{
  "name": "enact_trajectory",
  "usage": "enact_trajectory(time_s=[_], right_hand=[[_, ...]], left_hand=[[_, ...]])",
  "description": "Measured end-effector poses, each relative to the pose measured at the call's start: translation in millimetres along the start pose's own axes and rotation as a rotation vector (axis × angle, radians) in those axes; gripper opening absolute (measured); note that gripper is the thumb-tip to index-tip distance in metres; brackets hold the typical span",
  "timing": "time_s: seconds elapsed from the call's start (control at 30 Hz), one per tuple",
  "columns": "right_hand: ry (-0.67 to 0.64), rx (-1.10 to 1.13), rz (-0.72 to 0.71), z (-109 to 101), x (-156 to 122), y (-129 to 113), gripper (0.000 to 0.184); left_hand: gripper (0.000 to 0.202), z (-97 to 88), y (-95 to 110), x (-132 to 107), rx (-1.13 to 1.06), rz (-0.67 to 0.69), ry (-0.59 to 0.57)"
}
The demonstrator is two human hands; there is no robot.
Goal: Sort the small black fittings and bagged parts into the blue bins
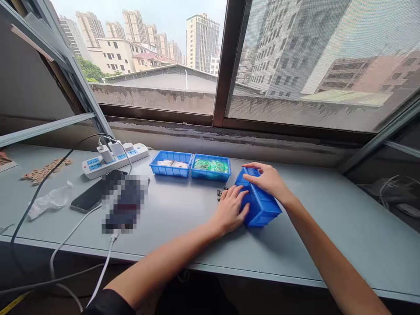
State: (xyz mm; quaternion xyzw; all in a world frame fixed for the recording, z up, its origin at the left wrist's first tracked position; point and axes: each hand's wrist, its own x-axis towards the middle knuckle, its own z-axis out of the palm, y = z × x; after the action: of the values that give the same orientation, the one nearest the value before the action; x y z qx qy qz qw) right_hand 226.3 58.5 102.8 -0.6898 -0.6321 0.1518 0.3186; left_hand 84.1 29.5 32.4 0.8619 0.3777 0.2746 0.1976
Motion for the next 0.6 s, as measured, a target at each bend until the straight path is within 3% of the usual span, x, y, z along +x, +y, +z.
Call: enact_trajectory(time_s=[0.17, 0.37, 0.6], right_hand=[[0.018, 0.160, -0.014, -17.0, 6.0, 41.0, 0.035], [0.086, 0.281, 0.152, -27.3, 4.8, 54.8, 0.034], [-0.015, 0.691, 0.352, -24.7, 16.5, 74.1, 0.023]], left_hand=[[0.026, -5.9, 3.6, 1.2, -0.069, -0.082, 0.133], [0.024, -7.7, 3.7, 1.8, -0.069, -0.119, 0.191], [0.023, -8.5, 2.5, 0.7, -0.063, -0.104, 0.215]])
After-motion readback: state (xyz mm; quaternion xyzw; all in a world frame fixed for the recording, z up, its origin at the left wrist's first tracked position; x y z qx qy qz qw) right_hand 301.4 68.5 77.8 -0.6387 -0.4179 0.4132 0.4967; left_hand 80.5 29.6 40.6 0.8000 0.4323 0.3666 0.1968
